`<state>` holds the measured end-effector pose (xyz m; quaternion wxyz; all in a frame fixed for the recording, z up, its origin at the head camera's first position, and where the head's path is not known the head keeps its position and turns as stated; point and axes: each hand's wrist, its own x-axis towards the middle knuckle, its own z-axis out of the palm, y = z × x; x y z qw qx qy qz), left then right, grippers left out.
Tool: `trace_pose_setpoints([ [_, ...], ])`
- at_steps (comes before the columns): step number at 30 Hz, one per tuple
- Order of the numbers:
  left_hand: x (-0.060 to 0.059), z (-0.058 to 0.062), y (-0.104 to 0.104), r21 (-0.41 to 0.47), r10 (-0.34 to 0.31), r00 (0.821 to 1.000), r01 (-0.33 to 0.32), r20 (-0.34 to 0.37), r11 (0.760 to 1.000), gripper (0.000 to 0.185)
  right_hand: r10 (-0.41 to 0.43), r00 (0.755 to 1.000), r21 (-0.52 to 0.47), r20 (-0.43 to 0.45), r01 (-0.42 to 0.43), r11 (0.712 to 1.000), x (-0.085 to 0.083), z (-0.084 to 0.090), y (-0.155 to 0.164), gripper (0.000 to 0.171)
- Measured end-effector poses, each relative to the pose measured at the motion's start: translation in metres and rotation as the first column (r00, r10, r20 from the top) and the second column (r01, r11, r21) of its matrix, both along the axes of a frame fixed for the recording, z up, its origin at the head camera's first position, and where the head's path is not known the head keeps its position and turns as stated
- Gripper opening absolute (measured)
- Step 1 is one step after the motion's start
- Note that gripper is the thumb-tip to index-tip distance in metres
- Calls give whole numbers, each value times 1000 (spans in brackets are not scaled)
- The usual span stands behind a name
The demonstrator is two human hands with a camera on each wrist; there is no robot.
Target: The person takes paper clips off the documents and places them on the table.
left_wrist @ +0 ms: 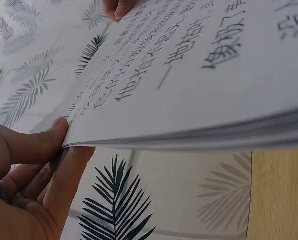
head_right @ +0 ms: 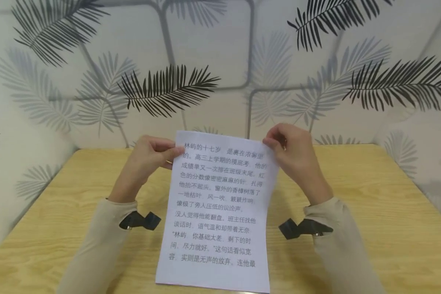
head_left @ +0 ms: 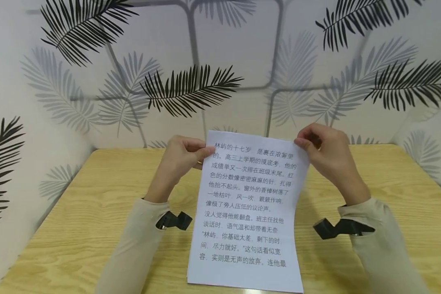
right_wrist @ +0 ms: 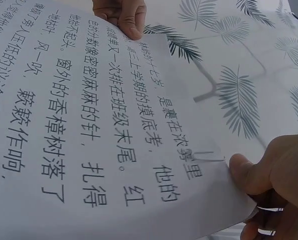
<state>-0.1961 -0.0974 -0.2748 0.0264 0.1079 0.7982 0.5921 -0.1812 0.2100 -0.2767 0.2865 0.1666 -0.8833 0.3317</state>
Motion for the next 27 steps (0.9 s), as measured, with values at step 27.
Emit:
trace_pose_setpoints([
  [27,1,-5,10,-154,-49,996,38,-69,987,16,19,968,264,249,-87,961,0,-9,-10,11],
])
